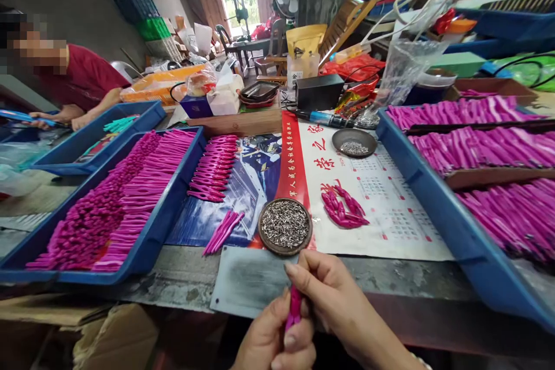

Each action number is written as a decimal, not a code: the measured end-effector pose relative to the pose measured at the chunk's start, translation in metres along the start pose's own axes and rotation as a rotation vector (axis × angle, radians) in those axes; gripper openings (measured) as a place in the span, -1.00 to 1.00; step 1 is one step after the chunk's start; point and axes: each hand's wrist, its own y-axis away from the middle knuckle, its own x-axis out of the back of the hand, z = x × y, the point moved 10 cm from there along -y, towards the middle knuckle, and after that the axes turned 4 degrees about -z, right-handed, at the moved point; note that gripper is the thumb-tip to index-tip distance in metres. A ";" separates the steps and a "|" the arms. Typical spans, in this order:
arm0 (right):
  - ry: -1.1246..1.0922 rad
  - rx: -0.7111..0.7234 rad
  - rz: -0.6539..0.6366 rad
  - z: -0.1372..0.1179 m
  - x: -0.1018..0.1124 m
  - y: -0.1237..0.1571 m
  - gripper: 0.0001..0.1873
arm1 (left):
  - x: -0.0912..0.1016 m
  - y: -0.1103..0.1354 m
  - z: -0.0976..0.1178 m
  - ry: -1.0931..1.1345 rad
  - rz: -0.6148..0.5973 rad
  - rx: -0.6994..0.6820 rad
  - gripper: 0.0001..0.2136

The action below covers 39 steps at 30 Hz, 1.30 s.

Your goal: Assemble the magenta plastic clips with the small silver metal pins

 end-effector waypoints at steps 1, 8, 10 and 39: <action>0.002 0.007 -0.003 0.000 -0.002 -0.002 -0.42 | -0.001 0.001 0.003 -0.002 -0.007 -0.015 -0.67; 0.199 0.035 -0.133 -0.006 -0.016 -0.017 -0.44 | 0.003 0.005 0.015 -0.091 0.043 -0.032 -0.60; 0.496 0.054 -0.173 -0.017 -0.016 -0.022 -0.50 | 0.003 0.005 0.019 -0.104 0.042 -0.058 -0.61; 0.912 0.381 0.075 -0.088 0.026 -0.070 -0.83 | 0.014 0.006 0.006 -0.033 0.033 -0.058 -0.69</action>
